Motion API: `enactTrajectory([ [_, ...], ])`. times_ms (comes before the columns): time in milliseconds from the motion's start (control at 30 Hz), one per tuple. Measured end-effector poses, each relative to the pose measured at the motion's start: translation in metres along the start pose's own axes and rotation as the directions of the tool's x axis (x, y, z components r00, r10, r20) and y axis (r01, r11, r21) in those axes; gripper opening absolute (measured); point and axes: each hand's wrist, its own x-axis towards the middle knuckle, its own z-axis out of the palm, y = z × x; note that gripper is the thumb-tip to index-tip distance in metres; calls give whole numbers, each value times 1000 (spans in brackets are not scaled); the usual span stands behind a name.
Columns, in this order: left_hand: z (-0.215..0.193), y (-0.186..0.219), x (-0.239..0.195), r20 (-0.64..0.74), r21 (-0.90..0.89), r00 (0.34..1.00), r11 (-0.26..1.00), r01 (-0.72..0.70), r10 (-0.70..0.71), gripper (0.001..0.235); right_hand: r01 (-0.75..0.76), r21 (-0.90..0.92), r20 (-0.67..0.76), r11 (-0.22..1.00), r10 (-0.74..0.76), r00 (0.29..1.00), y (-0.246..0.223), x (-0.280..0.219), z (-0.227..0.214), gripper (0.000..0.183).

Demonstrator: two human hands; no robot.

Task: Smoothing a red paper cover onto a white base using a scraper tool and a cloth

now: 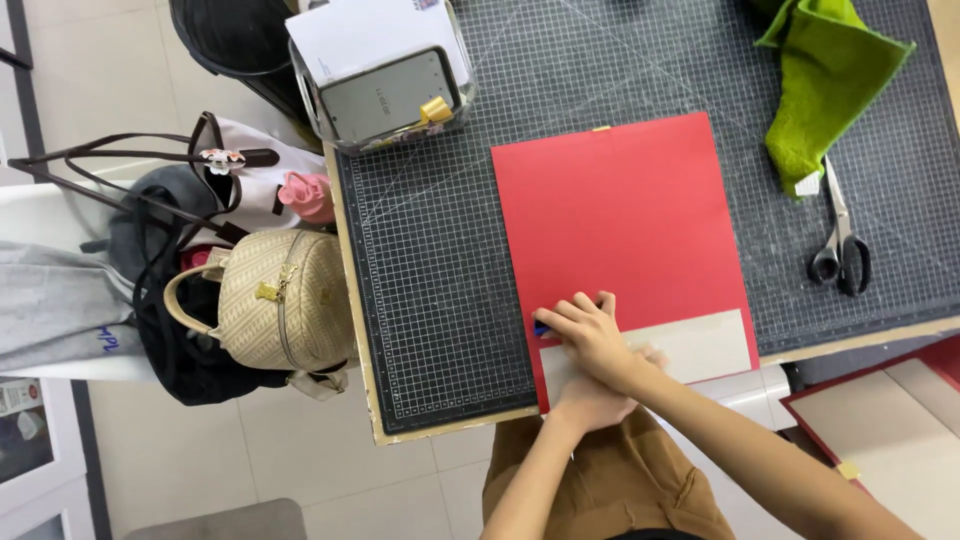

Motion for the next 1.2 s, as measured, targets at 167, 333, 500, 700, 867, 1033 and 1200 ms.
enactTrajectory([
  [167,84,-17,-13,-162,78,979,991,-111,123,13,4,-168,-100,986,-21,995,43,74,31,34],
  [333,111,-18,-21,-201,56,972,992,-114,123,32,-75,-226,-189,971,32,982,72,158,39,27],
  [500,95,-17,-21,-126,118,977,981,-155,170,35,-101,-263,-297,960,19,955,85,216,34,26],
  [700,92,-18,-20,-102,102,977,979,-178,189,38,-99,-193,-248,976,49,968,106,244,33,26],
  [867,88,-19,-18,-119,75,972,978,-194,202,42,35,-209,-45,977,-46,998,37,124,-21,9],
  [1033,86,-13,-15,127,-438,987,888,142,-95,46,152,-63,102,986,-145,984,16,0,-3,46],
  [1200,97,-20,-20,-71,-7,979,982,-190,189,44,81,-123,-81,989,-91,993,70,119,36,49],
])
